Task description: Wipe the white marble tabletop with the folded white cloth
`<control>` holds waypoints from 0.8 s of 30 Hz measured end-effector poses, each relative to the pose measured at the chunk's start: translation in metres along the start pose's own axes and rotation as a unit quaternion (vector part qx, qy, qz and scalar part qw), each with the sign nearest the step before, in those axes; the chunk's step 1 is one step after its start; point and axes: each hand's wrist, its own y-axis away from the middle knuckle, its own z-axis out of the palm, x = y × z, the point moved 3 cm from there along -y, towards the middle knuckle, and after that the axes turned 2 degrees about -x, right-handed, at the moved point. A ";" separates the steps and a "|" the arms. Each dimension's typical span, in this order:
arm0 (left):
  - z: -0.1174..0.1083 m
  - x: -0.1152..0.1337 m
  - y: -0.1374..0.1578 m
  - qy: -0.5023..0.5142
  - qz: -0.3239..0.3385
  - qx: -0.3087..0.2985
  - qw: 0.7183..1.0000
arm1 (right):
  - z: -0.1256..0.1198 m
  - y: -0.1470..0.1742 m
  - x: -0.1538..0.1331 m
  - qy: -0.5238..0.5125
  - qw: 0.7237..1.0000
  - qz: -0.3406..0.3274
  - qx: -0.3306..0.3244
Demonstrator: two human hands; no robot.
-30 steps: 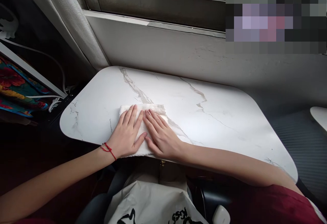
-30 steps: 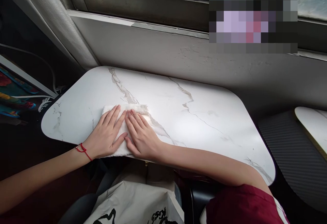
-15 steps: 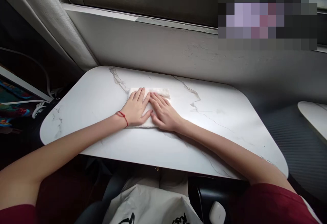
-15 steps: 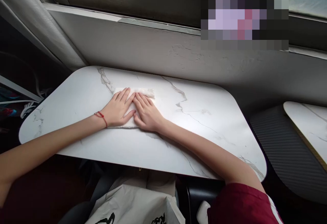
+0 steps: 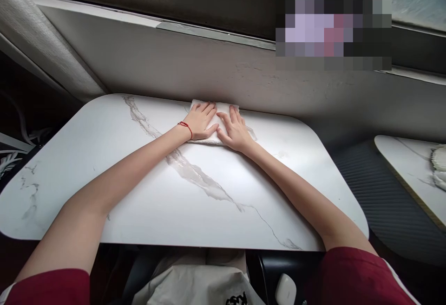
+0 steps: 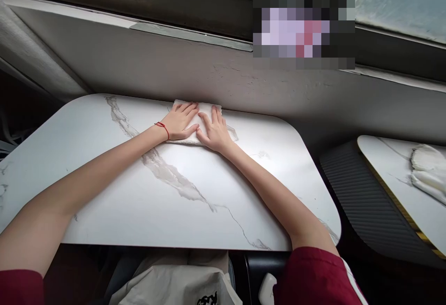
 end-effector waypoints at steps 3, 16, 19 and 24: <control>0.000 -0.002 -0.001 0.009 -0.016 -0.009 1.000 | -0.002 -0.004 0.003 0.003 1.000 0.003 -0.019; 0.001 -0.003 -0.001 0.021 -0.022 -0.016 0.999 | -0.002 -0.003 0.005 0.025 0.999 0.001 -0.027; 0.002 -0.003 0.000 0.020 -0.025 -0.018 0.999 | -0.003 -0.003 0.004 0.020 0.999 0.001 -0.026; 0.002 -0.002 0.001 0.016 -0.024 -0.018 0.999 | -0.001 -0.003 0.004 0.017 1.000 -0.001 -0.021</control>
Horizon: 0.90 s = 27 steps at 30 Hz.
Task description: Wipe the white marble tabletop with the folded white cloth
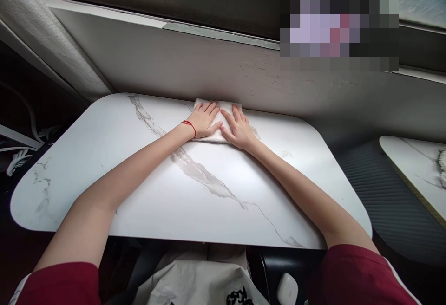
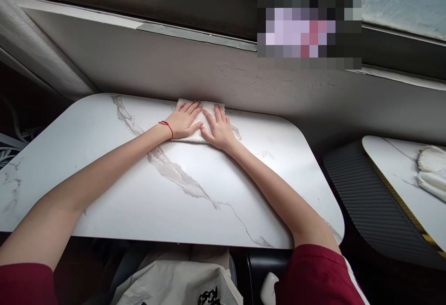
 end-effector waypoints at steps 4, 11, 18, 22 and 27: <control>0.000 0.000 0.001 -0.008 -0.003 -0.008 1.000 | 0.001 0.000 0.001 -0.005 1.000 0.001 0.008; -0.006 0.003 0.001 -0.028 -0.007 -0.010 1.000 | -0.001 -0.001 -0.003 0.017 1.000 0.014 -0.001; -0.012 0.005 0.003 -0.047 -0.010 -0.027 0.999 | -0.003 0.002 -0.010 0.017 1.000 0.023 0.009; -0.013 0.011 0.007 -0.056 0.001 -0.030 0.998 | -0.009 0.015 -0.018 0.034 0.999 0.021 -0.005; -0.013 0.038 0.016 -0.080 0.007 -0.026 0.996 | -0.023 0.041 -0.022 0.063 0.998 0.008 -0.022</control>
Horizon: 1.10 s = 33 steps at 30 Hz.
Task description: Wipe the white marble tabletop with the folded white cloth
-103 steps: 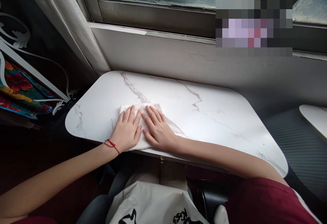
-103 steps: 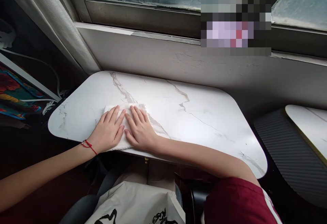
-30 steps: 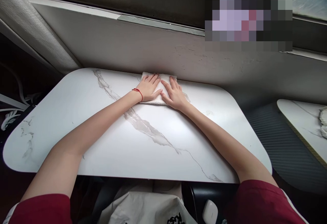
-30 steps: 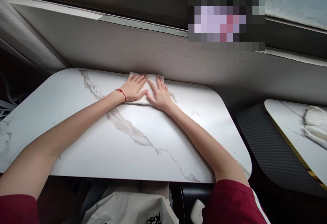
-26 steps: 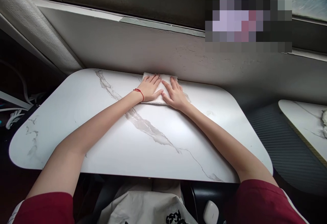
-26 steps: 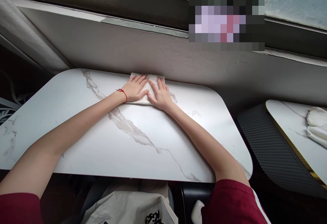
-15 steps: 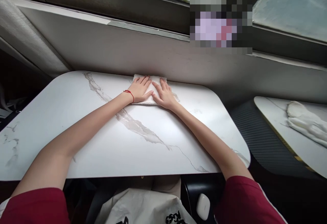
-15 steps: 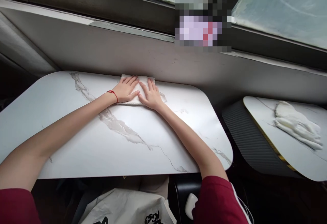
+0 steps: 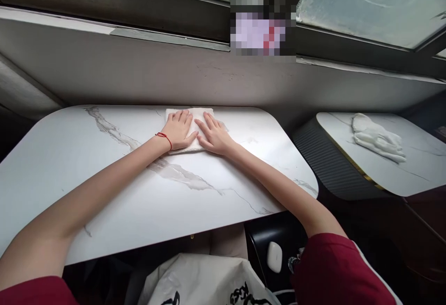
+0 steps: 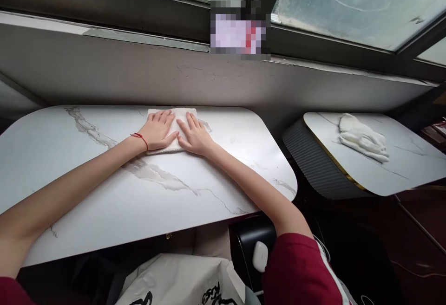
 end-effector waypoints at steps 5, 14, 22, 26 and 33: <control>-0.009 0.041 0.016 -0.016 0.059 0.009 0.998 | -0.018 0.051 -0.008 0.038 0.999 -0.004 -0.001; -0.015 0.121 0.074 0.041 0.169 0.018 0.985 | -0.034 0.168 -0.044 0.058 0.997 0.040 0.036; -0.009 0.134 0.069 0.065 0.175 0.023 0.982 | -0.040 0.177 -0.034 0.069 0.996 0.057 0.023; -0.003 0.128 0.051 0.074 0.135 0.040 0.987 | -0.037 0.157 -0.016 0.065 0.996 0.054 0.010; 0.005 0.111 0.003 0.079 0.098 0.052 0.991 | -0.024 0.116 0.026 0.034 0.997 0.061 0.015</control>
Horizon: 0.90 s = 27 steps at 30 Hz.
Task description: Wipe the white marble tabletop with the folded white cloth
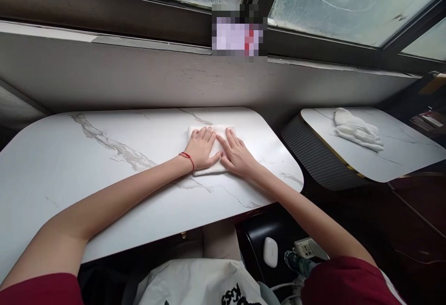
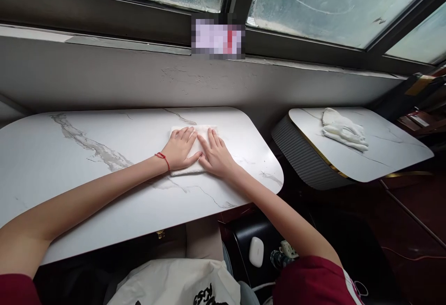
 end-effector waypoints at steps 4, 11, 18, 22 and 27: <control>0.006 -0.016 -0.028 -0.002 -0.030 0.006 1.000 | 0.012 -0.030 0.023 -0.015 0.999 0.025 -0.013; 0.014 -0.047 -0.076 -0.002 -0.087 0.011 0.996 | 0.025 -0.089 0.064 -0.064 0.997 0.034 -0.001; 0.014 -0.056 -0.108 -0.018 -0.116 -0.001 0.993 | 0.041 -0.120 0.101 -0.085 0.996 0.023 0.034; 0.013 -0.052 -0.107 -0.027 -0.114 -0.010 0.993 | 0.047 -0.116 0.107 -0.090 0.995 0.012 0.049; 0.013 -0.047 -0.104 -0.040 -0.100 -0.023 0.994 | 0.043 -0.102 0.099 -0.074 0.996 0.019 0.042</control>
